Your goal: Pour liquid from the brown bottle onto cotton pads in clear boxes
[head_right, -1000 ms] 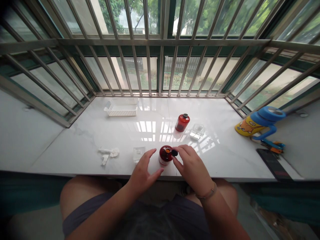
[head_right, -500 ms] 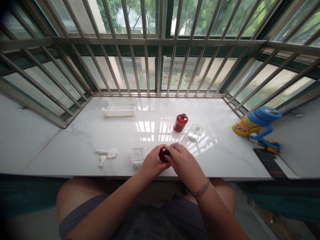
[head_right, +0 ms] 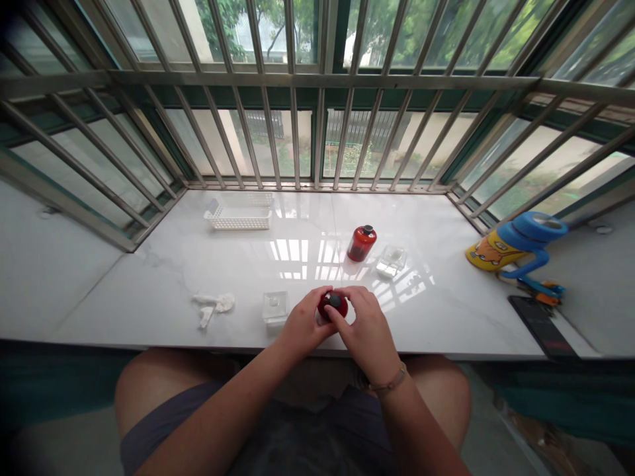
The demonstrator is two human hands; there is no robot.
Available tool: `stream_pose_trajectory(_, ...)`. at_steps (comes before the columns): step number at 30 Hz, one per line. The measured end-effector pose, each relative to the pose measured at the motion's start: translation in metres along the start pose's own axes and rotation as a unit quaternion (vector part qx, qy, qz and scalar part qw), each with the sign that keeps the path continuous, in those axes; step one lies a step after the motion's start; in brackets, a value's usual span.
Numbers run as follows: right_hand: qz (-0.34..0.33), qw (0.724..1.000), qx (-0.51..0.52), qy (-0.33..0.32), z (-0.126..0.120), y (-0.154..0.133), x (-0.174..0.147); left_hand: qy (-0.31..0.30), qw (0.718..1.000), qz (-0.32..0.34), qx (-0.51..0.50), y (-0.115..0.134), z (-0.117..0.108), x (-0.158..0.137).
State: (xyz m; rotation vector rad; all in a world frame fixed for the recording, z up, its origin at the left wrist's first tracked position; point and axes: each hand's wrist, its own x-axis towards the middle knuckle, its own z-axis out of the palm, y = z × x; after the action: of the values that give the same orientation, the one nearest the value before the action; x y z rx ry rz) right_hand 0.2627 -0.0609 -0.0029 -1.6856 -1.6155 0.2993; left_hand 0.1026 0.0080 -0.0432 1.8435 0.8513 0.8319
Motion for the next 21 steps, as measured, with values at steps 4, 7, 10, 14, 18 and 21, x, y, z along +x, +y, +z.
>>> stream_pose_trajectory(4,0.049,0.994,0.094,0.001,0.001,0.002,-0.009,-0.004,1.0,-0.001,0.004,0.002,-0.001,0.001)
stream_pose_trajectory(7,0.101,0.987,0.123,0.037,0.002,0.005,-0.017,0.002,1.0,-0.002,0.008,0.001,-0.001,0.0)
stream_pose_trajectory(10,0.122,0.979,0.138,0.081,0.005,0.01,-0.022,-0.002,1.0,-0.002,0.007,0.0,-0.001,0.0)
stream_pose_trajectory(14,0.103,0.965,0.237,0.031,0.009,0.015,-0.026,-0.002,1.0,0.0,0.009,0.0,-0.001,0.0)
stream_pose_trajectory(18,0.119,0.962,0.233,0.079,0.01,0.017,-0.029,-0.004,1.0,-0.002,0.014,0.0,-0.003,0.0)
stream_pose_trajectory(21,0.093,0.962,0.249,0.065,0.011,0.015,-0.028,-0.006,1.0,-0.001,0.01,0.001,-0.003,0.0)
